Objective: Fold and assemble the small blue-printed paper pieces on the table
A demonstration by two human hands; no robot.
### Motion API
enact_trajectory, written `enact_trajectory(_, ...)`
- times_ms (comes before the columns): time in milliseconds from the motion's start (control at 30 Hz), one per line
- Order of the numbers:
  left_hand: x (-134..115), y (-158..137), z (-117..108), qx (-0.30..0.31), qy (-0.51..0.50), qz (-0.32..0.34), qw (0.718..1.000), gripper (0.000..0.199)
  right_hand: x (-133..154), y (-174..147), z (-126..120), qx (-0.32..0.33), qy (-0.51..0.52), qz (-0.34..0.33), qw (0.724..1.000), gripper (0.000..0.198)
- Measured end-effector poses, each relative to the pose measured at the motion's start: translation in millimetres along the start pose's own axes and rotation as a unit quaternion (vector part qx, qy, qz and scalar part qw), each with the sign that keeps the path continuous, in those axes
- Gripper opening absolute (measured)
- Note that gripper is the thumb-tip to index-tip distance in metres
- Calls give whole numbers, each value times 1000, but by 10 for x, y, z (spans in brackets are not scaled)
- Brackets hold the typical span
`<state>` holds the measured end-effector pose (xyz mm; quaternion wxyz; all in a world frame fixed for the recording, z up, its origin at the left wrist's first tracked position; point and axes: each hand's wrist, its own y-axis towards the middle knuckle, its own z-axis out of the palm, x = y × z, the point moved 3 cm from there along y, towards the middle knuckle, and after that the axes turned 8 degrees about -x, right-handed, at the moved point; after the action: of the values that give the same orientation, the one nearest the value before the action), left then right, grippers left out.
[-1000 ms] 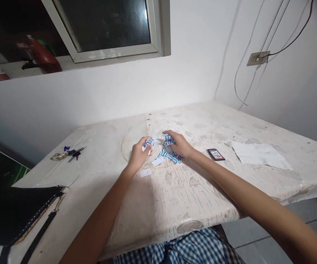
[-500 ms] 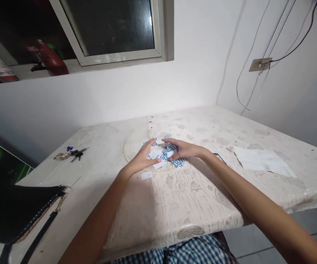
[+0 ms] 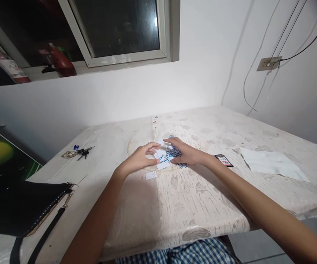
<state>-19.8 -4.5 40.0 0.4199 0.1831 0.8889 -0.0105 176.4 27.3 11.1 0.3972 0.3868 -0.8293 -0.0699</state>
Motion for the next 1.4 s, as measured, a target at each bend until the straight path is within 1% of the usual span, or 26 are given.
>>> enact_trajectory(67,21,1,-5,18,26,-3,999,44,25,4,-12,-24,13,-8,1000,76)
enact_trajectory(133,65,-21,-4,48,67,-29,996,37,43,2,-12,-34,38,0,999,75)
enact_trajectory(233,114,-81,2,76,134,-65,986,36,61,-7,28,-11,100,39,994,73)
enact_trajectory(300,112,-116,13,75,165,-75,981,35,79,-9,60,-1,132,53,990,69)
enact_trajectory(400,78,-145,40,63,216,-85,971,33,99,0,87,-27,143,53,988,61)
enact_trajectory(500,34,-158,77,69,269,-107,955,27,103,9,104,-59,152,53,985,53)
enact_trajectory(600,-30,-167,108,76,302,-120,943,21,110,12,114,-82,165,55,981,47)
enact_trajectory(667,-80,-176,123,83,312,-122,939,18,124,9,122,-84,164,68,981,45)
enact_trajectory(800,-144,-187,126,84,310,-127,939,17,178,3,146,-68,165,82,981,45)
enact_trajectory(933,-96,-177,126,96,298,-130,941,21,186,8,197,-60,205,98,972,43)
enact_trajectory(1067,-18,-157,142,112,280,-121,946,26,137,20,250,-88,213,113,966,40)
enact_trajectory(1133,-3,-152,157,128,260,-118,950,25,120,31,274,-103,222,103,964,40)
enact_trajectory(1200,-5,-151,168,147,235,-119,954,20,112,46,295,-115,228,82,963,38)
enact_trajectory(1300,-30,-146,158,160,195,-114,961,9,87,65,298,-144,194,61,968,36)
enact_trajectory(1400,-64,-128,133,167,134,-100,972,13,58,71,275,-162,90,38,982,34)
